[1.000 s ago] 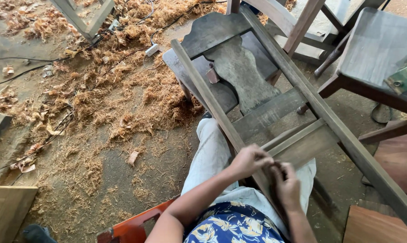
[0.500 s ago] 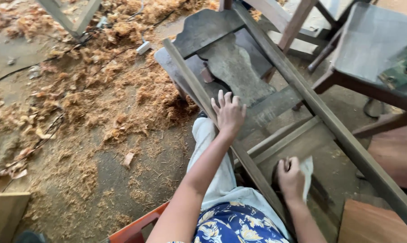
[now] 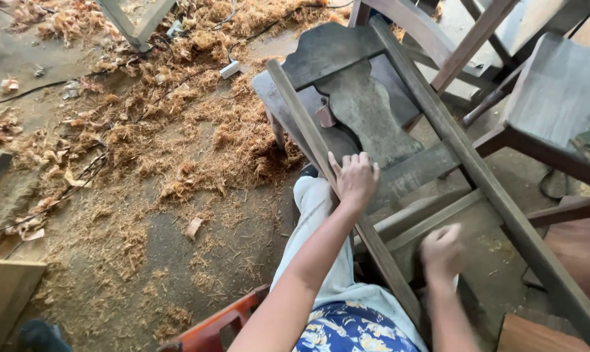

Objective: The person sits on a low stool and sands the frame of a wooden chair resting on their lap using a piece of sandpaper. They rub the sandpaper along the edges and surfaces of the chair's legs and crossbars.

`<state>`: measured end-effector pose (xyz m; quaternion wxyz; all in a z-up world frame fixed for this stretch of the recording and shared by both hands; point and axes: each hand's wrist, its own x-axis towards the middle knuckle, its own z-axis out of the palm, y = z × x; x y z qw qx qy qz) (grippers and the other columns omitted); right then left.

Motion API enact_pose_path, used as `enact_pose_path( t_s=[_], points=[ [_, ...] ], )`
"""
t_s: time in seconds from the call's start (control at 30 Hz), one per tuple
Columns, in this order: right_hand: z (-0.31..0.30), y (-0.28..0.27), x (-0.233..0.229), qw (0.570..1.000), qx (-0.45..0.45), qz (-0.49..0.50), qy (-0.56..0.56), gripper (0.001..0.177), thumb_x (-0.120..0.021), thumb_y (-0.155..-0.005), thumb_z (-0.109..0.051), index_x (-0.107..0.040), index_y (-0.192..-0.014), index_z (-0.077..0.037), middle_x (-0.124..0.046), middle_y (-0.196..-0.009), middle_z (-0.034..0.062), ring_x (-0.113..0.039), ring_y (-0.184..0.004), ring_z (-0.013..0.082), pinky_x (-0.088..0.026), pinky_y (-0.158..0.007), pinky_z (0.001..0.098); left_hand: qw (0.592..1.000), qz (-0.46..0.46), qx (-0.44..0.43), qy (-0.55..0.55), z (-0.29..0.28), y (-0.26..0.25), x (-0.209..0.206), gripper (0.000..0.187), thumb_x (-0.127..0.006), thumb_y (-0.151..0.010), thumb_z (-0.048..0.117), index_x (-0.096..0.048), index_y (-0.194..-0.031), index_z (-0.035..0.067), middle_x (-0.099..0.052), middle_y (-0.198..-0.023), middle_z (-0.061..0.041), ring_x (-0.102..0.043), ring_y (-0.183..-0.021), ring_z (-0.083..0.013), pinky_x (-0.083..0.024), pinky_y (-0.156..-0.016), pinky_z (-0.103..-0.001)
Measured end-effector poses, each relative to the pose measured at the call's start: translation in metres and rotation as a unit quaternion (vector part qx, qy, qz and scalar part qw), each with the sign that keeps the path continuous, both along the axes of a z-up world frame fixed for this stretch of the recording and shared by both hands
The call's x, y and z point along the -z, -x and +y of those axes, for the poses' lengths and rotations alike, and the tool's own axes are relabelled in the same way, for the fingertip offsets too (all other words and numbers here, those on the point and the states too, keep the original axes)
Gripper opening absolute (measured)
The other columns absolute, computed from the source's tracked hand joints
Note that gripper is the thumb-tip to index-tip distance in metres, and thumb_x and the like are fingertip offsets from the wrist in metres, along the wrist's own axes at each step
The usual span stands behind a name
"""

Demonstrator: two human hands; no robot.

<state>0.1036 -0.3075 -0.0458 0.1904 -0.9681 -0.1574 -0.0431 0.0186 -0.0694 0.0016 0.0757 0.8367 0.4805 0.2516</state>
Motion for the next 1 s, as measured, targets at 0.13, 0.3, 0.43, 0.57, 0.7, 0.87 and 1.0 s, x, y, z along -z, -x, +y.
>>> enact_pose_path(
  t_s=[0.13, 0.3, 0.43, 0.57, 0.7, 0.87, 1.0],
  points=[
    [0.004, 0.056, -0.038, 0.99, -0.036, 0.127, 0.041, 0.018, -0.046, -0.1, -0.031, -0.055, -0.111, -0.018, -0.074, -0.088, 0.0251, -0.068, -0.083, 0.0539, -0.049, -0.07, 0.062, 0.997, 0.005, 0.03, 0.069, 0.005, 0.004, -0.025, 0.028, -0.058, -0.092, 0.04, -0.067, -0.1, 0.015, -0.07, -0.094, -0.008, -0.064, -0.098, -0.0299, -0.01, -0.123, -0.061],
    [0.016, 0.006, -0.018, 0.998, -0.041, -0.045, 0.001, 0.02, -0.044, -0.105, -0.023, -0.062, -0.113, -0.029, -0.074, -0.085, 0.0087, -0.072, -0.084, 0.0408, -0.048, -0.086, 0.0513, 0.999, -0.004, 0.032, 0.02, -0.002, 0.006, -0.013, 0.026, -0.062, -0.087, 0.04, -0.064, -0.091, 0.015, -0.069, -0.089, -0.007, -0.065, -0.094, -0.0274, -0.015, -0.121, -0.063],
    [0.016, -0.048, 0.001, 0.996, -0.009, -0.092, 0.004, 0.014, -0.045, -0.107, -0.025, -0.056, -0.11, -0.032, -0.071, -0.074, 0.002, -0.075, -0.085, 0.0345, -0.044, -0.092, 0.0443, 0.999, -0.021, 0.031, 0.0, 0.006, 0.002, -0.003, 0.027, -0.062, -0.084, 0.041, -0.06, -0.091, 0.015, -0.068, -0.089, -0.008, -0.066, -0.094, -0.0257, -0.018, -0.119, -0.066],
    [0.002, -0.012, 0.002, 0.997, -0.017, -0.058, 0.049, 0.013, -0.041, -0.109, -0.027, -0.054, -0.109, -0.029, -0.073, -0.074, 0.005, -0.076, -0.083, 0.0356, -0.045, -0.089, 0.0456, 0.999, -0.021, 0.035, 0.009, 0.005, 0.004, -0.002, 0.025, -0.061, -0.085, 0.041, -0.061, -0.091, 0.016, -0.069, -0.09, -0.007, -0.066, -0.095, -0.0247, -0.016, -0.119, -0.066],
    [-0.001, 0.042, -0.011, 0.984, -0.093, 0.012, 0.154, 0.012, -0.041, -0.101, -0.031, -0.05, -0.108, -0.03, -0.07, -0.06, 0.0091, -0.077, -0.077, 0.0353, -0.044, -0.093, 0.0411, 0.999, -0.022, 0.043, 0.007, 0.006, 0.002, -0.001, 0.024, -0.063, -0.084, 0.039, -0.061, -0.091, 0.016, -0.067, -0.089, -0.006, -0.065, -0.094, -0.0249, -0.017, -0.118, -0.066],
    [0.018, 0.018, -0.034, 0.991, -0.085, -0.01, 0.104, 0.01, -0.042, -0.098, -0.029, -0.051, -0.103, -0.03, -0.065, -0.057, 0.0074, -0.075, -0.074, 0.0361, -0.044, -0.09, 0.0411, 0.999, -0.012, 0.042, 0.005, 0.006, 0.003, -0.009, 0.023, -0.064, -0.083, 0.039, -0.061, -0.089, 0.016, -0.067, -0.088, -0.005, -0.066, -0.093, -0.025, -0.017, -0.118, -0.066],
    [0.02, -0.028, -0.021, 0.992, -0.054, -0.074, -0.086, 0.011, -0.042, -0.098, -0.018, -0.05, -0.095, -0.024, -0.063, -0.07, 0.01, -0.07, -0.078, 0.0396, -0.046, -0.088, 0.0441, 0.999, -0.019, 0.045, -0.014, 0.003, 0.005, -0.004, 0.024, -0.065, -0.081, 0.038, -0.061, -0.087, 0.015, -0.066, -0.087, -0.006, -0.065, -0.092, -0.0255, -0.019, -0.118, -0.067]
  ],
)
